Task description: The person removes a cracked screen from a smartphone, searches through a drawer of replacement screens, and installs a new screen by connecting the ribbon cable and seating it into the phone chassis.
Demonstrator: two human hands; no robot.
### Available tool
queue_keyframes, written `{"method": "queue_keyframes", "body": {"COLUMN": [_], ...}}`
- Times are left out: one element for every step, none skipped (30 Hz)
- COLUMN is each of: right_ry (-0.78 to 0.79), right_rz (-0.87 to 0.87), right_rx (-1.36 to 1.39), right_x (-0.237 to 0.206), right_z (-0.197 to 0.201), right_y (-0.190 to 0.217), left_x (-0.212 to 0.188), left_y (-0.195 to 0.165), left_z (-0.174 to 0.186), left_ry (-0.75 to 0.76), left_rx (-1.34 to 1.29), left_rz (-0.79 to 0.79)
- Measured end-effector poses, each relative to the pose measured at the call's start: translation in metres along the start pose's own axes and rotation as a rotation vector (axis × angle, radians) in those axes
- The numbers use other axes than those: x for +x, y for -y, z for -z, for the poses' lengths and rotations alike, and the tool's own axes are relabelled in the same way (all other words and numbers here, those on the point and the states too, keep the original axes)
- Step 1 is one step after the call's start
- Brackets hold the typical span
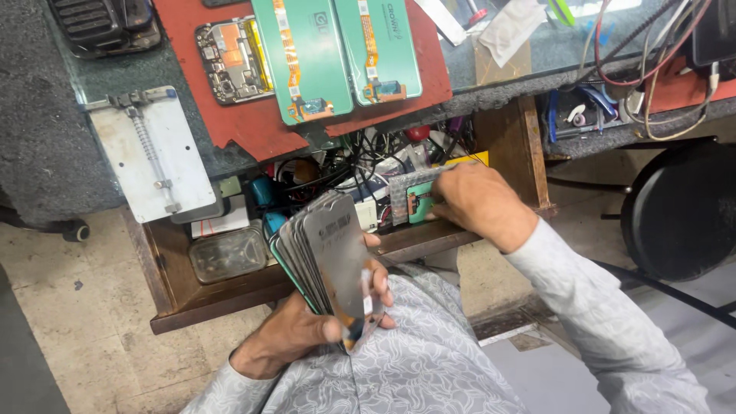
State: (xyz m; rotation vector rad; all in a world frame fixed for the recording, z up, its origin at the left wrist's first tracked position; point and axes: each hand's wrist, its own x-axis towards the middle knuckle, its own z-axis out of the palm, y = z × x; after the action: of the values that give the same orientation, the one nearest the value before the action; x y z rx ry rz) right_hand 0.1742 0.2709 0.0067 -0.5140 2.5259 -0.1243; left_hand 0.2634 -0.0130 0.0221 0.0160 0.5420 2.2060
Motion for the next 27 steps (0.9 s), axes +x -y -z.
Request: {"method": "queue_keyframes", "body": {"right_ry": [-0.024,0.006,0.033,0.059,0.014,-0.033,-0.077,-0.113,-0.151,-0.194,-0.233,-0.27,-0.304,-0.316,-0.328,-0.338,-0.349,-0.362,-0.374,-0.37,-0.365,-0.358,-0.357,-0.355,-0.352,-0.352,-0.349], "right_rz": [0.032,0.022,0.015,0.01,0.025,0.041,0.059,0.056,0.053,0.051,0.09,0.129,0.169,0.16,0.149,0.134,0.133,0.134,0.135,0.123,0.11,0.095,0.107,0.118,0.128,0.176,0.225], "right_rx": [-0.045,-0.031,-0.017,-0.002,0.129,0.26,0.391,0.48,0.569,0.657,0.748,0.84,0.931,0.945,0.96,0.976,1.002,1.027,1.051,1.051,1.051,1.052,1.102,1.152,1.203,1.382,1.561], "right_x": [0.004,0.005,0.008,0.01,0.008,0.003,-0.002,-0.008,-0.014,-0.019,-0.024,-0.029,-0.034,-0.036,-0.038,-0.04,-0.042,-0.043,-0.043,-0.044,-0.045,-0.045,-0.045,-0.045,-0.045,-0.044,-0.042], "right_z": [-0.001,0.001,0.004,0.01,0.018,0.028,0.038,0.046,0.054,0.059,0.062,0.063,0.064,0.064,0.063,0.062,0.062,0.061,0.06,0.059,0.058,0.056,0.054,0.052,0.048,0.044,0.04], "right_y": [0.002,0.003,0.005,0.007,0.008,0.007,0.008,0.012,0.016,0.022,0.031,0.041,0.05,0.058,0.067,0.074,0.079,0.083,0.085,0.086,0.085,0.084,0.081,0.078,0.075,0.073,0.072], "left_x": [0.0,0.0,0.0,-0.001,-0.002,-0.003,-0.003,-0.003,-0.001,0.001,0.004,0.008,0.01,0.013,0.016,0.017,0.018,0.019,0.02,0.022,0.023,0.024,0.024,0.023,0.022,0.021,0.019], "left_y": [0.001,0.001,0.001,0.0,-0.002,-0.004,-0.006,-0.008,-0.01,-0.012,-0.014,-0.016,-0.018,-0.02,-0.022,-0.022,-0.023,-0.024,-0.025,-0.025,-0.025,-0.025,-0.026,-0.026,-0.026,-0.027,-0.029], "left_z": [0.001,0.001,0.0,0.001,0.0,0.0,-0.001,-0.001,-0.002,-0.002,-0.002,-0.002,-0.003,-0.003,-0.004,-0.006,-0.009,-0.011,-0.012,-0.013,-0.013,-0.014,-0.013,-0.013,-0.013,-0.012,-0.011], "left_ry": [0.009,-0.04,-0.089,-0.141,-0.146,-0.151,-0.158,-0.176,-0.191,-0.204,-0.23,-0.257,-0.286,-0.261,-0.237,-0.213,-0.221,-0.228,-0.235,-0.221,-0.206,-0.192,-0.186,-0.181,-0.177,-0.135,-0.093], "left_rx": [0.014,0.066,0.121,0.176,0.166,0.158,0.149,0.14,0.132,0.127,0.136,0.141,0.145,0.176,0.206,0.235,0.244,0.255,0.265,0.217,0.167,0.115,0.077,0.038,-0.002,-0.047,-0.092], "left_rz": [-0.015,-0.01,-0.008,-0.006,-0.036,-0.067,-0.099,-0.116,-0.134,-0.152,-0.139,-0.125,-0.112,-0.148,-0.183,-0.213,-0.221,-0.231,-0.241,-0.243,-0.245,-0.246,-0.246,-0.246,-0.245,-0.253,-0.261]}}
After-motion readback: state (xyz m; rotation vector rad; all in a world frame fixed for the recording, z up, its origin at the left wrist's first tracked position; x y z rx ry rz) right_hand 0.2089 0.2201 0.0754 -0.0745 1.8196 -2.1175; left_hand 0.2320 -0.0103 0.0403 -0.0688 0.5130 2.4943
